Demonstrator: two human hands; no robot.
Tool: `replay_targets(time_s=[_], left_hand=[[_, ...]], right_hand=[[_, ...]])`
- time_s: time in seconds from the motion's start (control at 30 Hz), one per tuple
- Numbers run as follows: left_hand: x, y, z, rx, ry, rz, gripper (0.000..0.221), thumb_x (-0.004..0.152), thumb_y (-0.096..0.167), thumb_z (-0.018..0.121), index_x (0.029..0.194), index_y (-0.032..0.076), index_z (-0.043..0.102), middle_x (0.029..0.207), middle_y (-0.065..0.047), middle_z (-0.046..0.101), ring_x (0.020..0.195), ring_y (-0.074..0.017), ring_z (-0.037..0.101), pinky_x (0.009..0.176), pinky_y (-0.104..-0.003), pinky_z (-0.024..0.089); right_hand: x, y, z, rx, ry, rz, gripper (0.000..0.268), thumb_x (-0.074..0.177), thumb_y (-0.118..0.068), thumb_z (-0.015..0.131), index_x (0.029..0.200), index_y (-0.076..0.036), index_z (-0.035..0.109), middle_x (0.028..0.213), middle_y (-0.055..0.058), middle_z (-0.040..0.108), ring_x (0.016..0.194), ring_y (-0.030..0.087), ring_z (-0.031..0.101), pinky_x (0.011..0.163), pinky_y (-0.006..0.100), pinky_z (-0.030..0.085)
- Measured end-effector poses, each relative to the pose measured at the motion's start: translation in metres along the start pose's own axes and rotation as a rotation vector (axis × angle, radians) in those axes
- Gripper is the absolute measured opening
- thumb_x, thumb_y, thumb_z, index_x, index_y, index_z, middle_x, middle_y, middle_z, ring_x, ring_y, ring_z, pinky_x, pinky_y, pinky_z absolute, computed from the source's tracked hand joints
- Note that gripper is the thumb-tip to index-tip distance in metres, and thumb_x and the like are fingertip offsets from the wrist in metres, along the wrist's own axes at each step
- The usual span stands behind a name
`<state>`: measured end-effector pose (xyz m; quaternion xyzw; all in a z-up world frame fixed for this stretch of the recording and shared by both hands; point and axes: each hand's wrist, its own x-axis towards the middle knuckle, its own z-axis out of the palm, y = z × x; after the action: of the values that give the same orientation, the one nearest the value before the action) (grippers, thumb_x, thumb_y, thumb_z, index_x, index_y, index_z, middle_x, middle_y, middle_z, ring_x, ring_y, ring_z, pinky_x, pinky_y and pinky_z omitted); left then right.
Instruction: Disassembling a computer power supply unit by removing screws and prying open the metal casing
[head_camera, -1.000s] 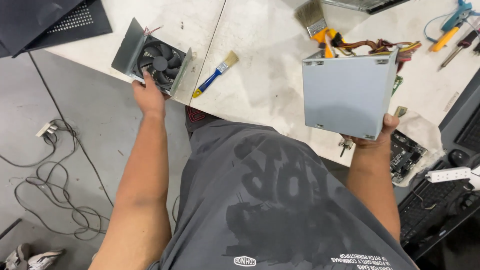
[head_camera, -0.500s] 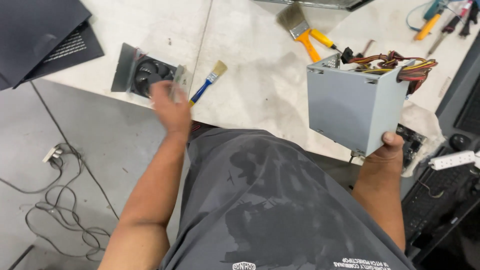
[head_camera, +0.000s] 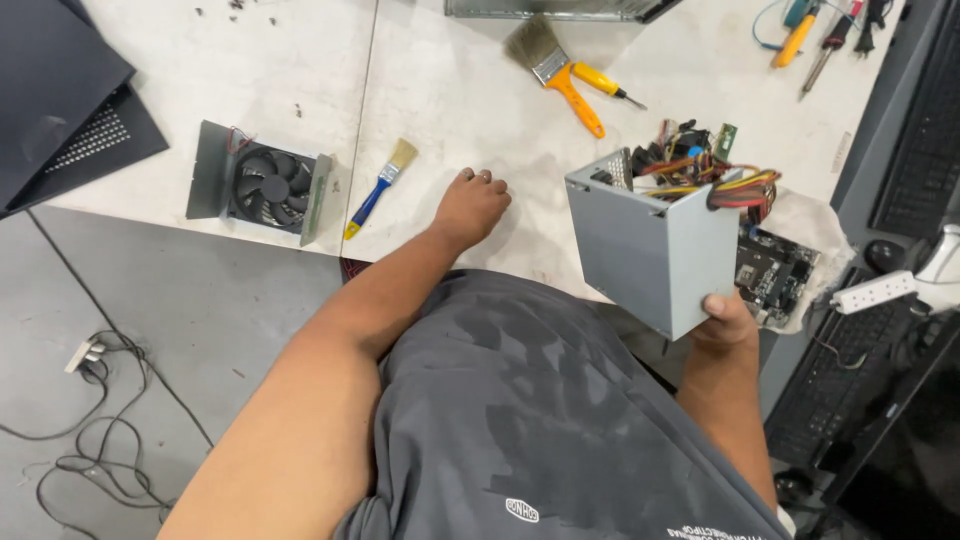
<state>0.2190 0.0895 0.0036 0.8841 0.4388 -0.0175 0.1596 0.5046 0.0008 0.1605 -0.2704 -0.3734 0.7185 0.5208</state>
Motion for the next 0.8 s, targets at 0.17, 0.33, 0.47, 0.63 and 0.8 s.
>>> replay_targets(time_s=[0.17, 0.33, 0.47, 0.63, 0.8], left_hand=[[-0.008, -0.020, -0.030, -0.155, 0.140, -0.288, 0.010, 0.085, 0.021, 0.055, 0.088, 0.016, 0.063, 0.083, -0.001, 0.060, 0.083, -0.0213, 0.058, 0.074, -0.037, 0.045], [-0.050, -0.100, -0.090, -0.280, 0.382, -0.653, 0.010, 0.083, 0.014, 0.059, 0.092, 0.011, 0.061, 0.083, -0.008, 0.061, 0.084, -0.0286, 0.058, 0.076, -0.042, 0.046], [-0.074, -0.175, -0.086, -0.098, 0.299, -0.929, 0.015, 0.084, 0.027, 0.060, 0.086, 0.013, 0.066, 0.076, -0.006, 0.061, 0.077, -0.0260, 0.061, 0.068, -0.040, 0.049], [-0.080, -0.214, -0.062, -0.256, 0.264, -1.038, 0.014, 0.083, 0.024, 0.061, 0.087, 0.012, 0.069, 0.075, -0.007, 0.065, 0.074, -0.0275, 0.065, 0.067, -0.041, 0.054], [-0.081, -0.204, -0.070, -0.349, 0.246, -1.149, 0.017, 0.081, 0.023, 0.065, 0.088, 0.008, 0.070, 0.079, -0.013, 0.067, 0.081, -0.0314, 0.065, 0.071, -0.042, 0.054]], right_hand=[[0.001, 0.011, -0.009, -0.133, -0.039, 0.080, 0.029, 0.076, -0.011, 0.054, 0.103, -0.001, 0.056, 0.082, 0.014, 0.067, 0.079, 0.020, 0.067, 0.062, 0.035, 0.055], [0.016, 0.033, -0.023, -0.540, 0.076, 0.338, 0.041, 0.069, -0.019, 0.064, 0.103, 0.001, 0.052, 0.050, 0.013, 0.052, 0.045, 0.018, 0.050, 0.042, 0.033, 0.041], [0.042, 0.040, 0.009, -0.754, 0.100, 0.528, 0.056, 0.069, -0.020, 0.064, 0.121, -0.007, 0.049, 0.032, 0.015, 0.041, 0.024, 0.019, 0.042, 0.026, 0.026, 0.031], [0.059, 0.062, 0.013, -1.303, 0.025, 0.449, 0.061, 0.062, -0.039, 0.075, 0.110, -0.005, 0.059, 0.091, 0.020, 0.064, 0.094, 0.037, 0.059, 0.084, 0.045, 0.043], [0.059, 0.085, 0.019, -1.505, 0.065, 0.520, 0.070, 0.057, -0.045, 0.077, 0.114, -0.008, 0.056, 0.102, 0.016, 0.063, 0.100, 0.033, 0.058, 0.087, 0.043, 0.046]])
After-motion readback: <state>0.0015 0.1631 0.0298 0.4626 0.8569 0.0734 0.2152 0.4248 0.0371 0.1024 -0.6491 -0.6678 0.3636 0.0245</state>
